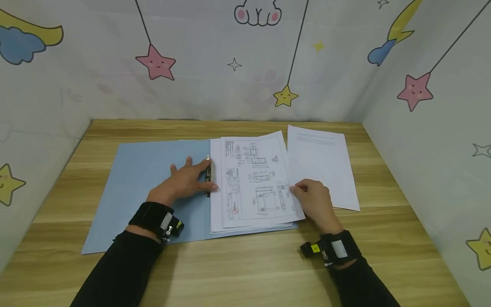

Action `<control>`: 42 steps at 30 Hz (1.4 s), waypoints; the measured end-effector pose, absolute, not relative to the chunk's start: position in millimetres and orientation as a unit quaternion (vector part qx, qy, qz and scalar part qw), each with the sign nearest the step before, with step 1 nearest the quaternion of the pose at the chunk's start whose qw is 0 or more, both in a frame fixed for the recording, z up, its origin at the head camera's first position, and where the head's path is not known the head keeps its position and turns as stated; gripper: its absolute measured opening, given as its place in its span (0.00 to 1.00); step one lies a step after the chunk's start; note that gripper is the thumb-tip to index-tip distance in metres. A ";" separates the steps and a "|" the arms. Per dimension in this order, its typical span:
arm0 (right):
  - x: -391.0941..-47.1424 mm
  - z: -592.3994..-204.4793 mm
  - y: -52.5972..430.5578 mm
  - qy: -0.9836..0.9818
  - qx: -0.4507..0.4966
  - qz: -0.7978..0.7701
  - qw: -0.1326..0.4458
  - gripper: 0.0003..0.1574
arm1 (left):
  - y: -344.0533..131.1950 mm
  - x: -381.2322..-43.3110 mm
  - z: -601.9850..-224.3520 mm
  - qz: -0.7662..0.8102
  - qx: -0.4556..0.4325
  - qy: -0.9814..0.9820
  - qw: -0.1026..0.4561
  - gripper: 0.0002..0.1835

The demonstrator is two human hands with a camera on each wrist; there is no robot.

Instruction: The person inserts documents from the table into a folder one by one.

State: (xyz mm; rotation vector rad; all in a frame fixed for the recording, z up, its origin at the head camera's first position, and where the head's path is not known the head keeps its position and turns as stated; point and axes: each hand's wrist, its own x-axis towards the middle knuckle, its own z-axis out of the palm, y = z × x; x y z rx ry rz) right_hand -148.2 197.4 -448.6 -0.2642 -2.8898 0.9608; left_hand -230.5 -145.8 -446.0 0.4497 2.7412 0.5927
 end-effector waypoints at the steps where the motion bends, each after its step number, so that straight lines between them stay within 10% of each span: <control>1: -148.6 -448.3 195.4 -0.945 -0.086 0.314 0.042 0.13 | -145.8 -230.5 -445.9 0.206 0.156 0.954 0.149 0.53; 42: -151.6 -454.4 171.6 -0.950 -0.078 0.300 0.018 0.12 | -145.2 -231.8 -449.6 0.201 0.152 0.958 0.137 0.55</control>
